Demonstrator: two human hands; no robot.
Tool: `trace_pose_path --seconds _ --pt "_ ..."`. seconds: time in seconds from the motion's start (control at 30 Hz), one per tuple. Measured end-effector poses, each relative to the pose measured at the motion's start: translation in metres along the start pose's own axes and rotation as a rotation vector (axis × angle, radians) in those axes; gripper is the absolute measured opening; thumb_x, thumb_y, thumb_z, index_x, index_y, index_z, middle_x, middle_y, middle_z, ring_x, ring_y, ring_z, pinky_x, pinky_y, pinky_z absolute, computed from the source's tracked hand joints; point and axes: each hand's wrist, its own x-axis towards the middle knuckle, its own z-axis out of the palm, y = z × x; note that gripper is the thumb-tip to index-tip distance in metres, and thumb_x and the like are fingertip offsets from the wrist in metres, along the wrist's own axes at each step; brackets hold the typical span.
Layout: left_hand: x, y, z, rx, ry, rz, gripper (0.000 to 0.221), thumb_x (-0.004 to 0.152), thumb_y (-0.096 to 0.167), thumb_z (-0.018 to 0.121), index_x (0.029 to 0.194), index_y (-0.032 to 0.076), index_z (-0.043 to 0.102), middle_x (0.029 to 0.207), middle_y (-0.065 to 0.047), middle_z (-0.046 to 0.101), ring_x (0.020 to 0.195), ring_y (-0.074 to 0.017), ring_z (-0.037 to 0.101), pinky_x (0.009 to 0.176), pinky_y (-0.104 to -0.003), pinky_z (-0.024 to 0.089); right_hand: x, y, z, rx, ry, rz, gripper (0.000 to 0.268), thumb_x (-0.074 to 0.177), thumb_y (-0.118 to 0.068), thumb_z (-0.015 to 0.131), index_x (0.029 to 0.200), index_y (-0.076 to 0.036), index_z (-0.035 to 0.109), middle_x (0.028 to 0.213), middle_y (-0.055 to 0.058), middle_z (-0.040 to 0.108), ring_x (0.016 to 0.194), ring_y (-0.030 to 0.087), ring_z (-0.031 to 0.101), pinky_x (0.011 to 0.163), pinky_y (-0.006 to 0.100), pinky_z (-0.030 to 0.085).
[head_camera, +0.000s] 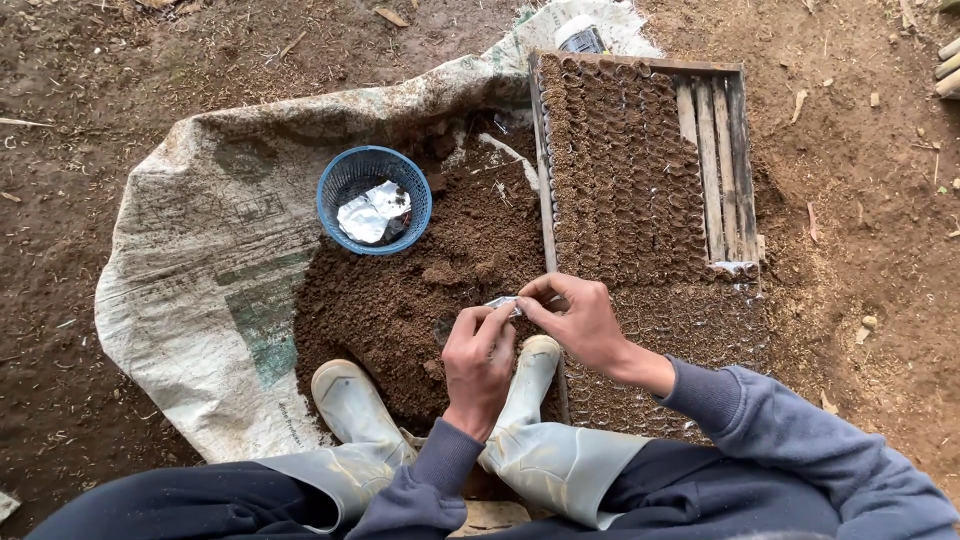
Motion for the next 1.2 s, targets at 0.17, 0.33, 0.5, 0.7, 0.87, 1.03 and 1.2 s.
trace_pose_path --seconds 0.17,0.33,0.5,0.7,0.87,1.03,1.2 --pt "0.006 0.007 -0.005 0.045 0.006 -0.043 0.022 0.087 -0.003 0.067 0.104 0.006 0.076 0.085 -0.007 0.063 0.072 -0.0223 0.069 0.063 -0.034 0.059 -0.004 0.012 0.007 -0.086 -0.063 -0.167 0.010 0.086 -0.002 0.076 0.095 0.002 0.078 0.079 0.016 0.075 0.071 0.020 0.076 0.064 0.032 0.067" --pt "0.008 0.005 -0.006 0.142 -0.021 -0.146 0.012 0.094 0.011 0.068 0.102 0.008 0.078 0.084 -0.007 0.069 0.075 -0.0188 0.072 0.064 -0.028 0.058 -0.011 0.017 0.014 -0.096 -0.085 -0.118 0.009 0.087 -0.004 0.072 0.094 0.000 0.077 0.074 0.015 0.074 0.070 0.018 0.072 0.057 0.029 0.063" --pt "0.003 0.002 -0.005 0.267 -0.120 -0.189 0.009 0.091 0.014 0.074 0.097 0.009 0.079 0.080 -0.008 0.075 0.072 -0.0181 0.074 0.062 -0.028 0.057 -0.010 0.025 0.019 -0.094 -0.099 -0.067 0.010 0.088 -0.006 0.071 0.094 0.001 0.076 0.074 0.015 0.074 0.069 0.017 0.070 0.056 0.029 0.061" --pt "-0.012 -0.015 0.005 0.242 -0.289 -0.225 0.020 0.085 0.007 0.075 0.104 0.009 0.079 0.081 -0.013 0.078 0.075 -0.0262 0.077 0.065 -0.035 0.061 -0.008 0.048 0.024 -0.163 -0.128 0.010 0.010 0.088 -0.009 0.071 0.093 -0.003 0.077 0.073 0.012 0.076 0.069 0.018 0.072 0.058 0.029 0.061" --pt "0.004 -0.031 0.001 0.149 -0.289 -0.458 0.020 0.090 0.002 0.073 0.110 0.003 0.076 0.086 -0.019 0.077 0.079 -0.0260 0.076 0.070 -0.033 0.062 0.023 0.062 0.010 -0.512 -0.397 0.061 0.020 0.098 -0.019 0.065 0.102 -0.003 0.076 0.091 0.017 0.077 0.084 0.028 0.075 0.073 0.039 0.062" --pt "0.033 -0.023 -0.018 0.090 -0.186 -0.559 0.021 0.089 0.006 0.073 0.109 0.006 0.077 0.081 -0.018 0.076 0.072 -0.0245 0.075 0.064 -0.033 0.059 0.073 0.140 0.021 -0.736 -0.351 -0.278 0.020 0.099 -0.015 0.061 0.111 -0.001 0.068 0.101 0.019 0.070 0.093 0.037 0.072 0.078 0.047 0.060" --pt "0.038 -0.033 -0.022 0.064 -0.047 -0.605 0.025 0.082 0.015 0.073 0.106 0.013 0.080 0.071 -0.010 0.076 0.063 -0.0210 0.072 0.060 -0.034 0.056 0.101 0.216 0.087 -0.993 -0.301 -0.244 0.059 0.107 -0.047 0.043 0.143 -0.001 0.048 0.116 0.022 0.055 0.092 0.038 0.069 0.069 0.047 0.063"
